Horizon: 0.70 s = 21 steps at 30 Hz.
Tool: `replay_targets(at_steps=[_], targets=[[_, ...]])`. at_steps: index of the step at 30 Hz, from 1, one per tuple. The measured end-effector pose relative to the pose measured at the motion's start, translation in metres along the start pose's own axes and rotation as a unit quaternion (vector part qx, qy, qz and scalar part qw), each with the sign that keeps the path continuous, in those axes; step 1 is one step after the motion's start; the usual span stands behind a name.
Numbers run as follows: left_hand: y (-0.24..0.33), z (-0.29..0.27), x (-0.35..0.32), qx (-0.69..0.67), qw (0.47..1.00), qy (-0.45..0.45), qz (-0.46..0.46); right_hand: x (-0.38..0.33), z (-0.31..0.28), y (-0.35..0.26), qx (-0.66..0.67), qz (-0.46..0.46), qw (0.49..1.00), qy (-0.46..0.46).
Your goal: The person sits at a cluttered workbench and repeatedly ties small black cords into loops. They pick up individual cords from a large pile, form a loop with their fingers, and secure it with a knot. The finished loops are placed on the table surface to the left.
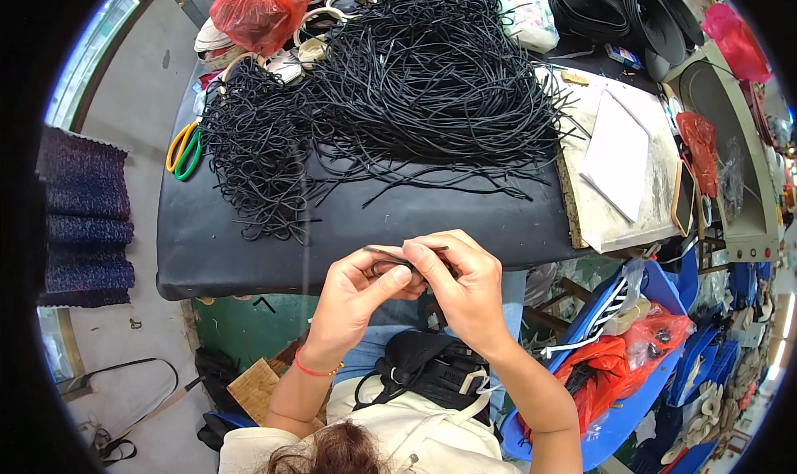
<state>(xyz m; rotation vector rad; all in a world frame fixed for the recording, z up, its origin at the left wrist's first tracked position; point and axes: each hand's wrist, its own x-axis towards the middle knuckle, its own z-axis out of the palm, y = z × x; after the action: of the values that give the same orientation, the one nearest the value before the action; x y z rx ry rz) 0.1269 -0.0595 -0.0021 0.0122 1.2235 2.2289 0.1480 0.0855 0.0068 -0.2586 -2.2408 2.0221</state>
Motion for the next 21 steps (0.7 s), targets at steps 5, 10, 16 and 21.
replay_targets(at_steps=[5,10,16,21], targets=[[-0.007,-0.005,-0.001,0.05,0.999,-0.01,0.014,-0.001,-0.002,0.0,-0.073,-0.053,0.996,0.006],[-0.013,-0.007,-0.002,0.041,0.998,-0.017,0.033,0.0,-0.004,0.0,-0.119,-0.077,0.99,0.022],[-0.006,-0.011,-0.003,0.063,0.997,-0.021,0.032,0.002,0.001,0.0,-0.086,-0.051,0.995,0.016],[0.023,-0.035,-0.008,0.252,0.94,0.171,0.153,0.041,-0.003,0.007,-0.24,-0.21,0.947,-0.029]])
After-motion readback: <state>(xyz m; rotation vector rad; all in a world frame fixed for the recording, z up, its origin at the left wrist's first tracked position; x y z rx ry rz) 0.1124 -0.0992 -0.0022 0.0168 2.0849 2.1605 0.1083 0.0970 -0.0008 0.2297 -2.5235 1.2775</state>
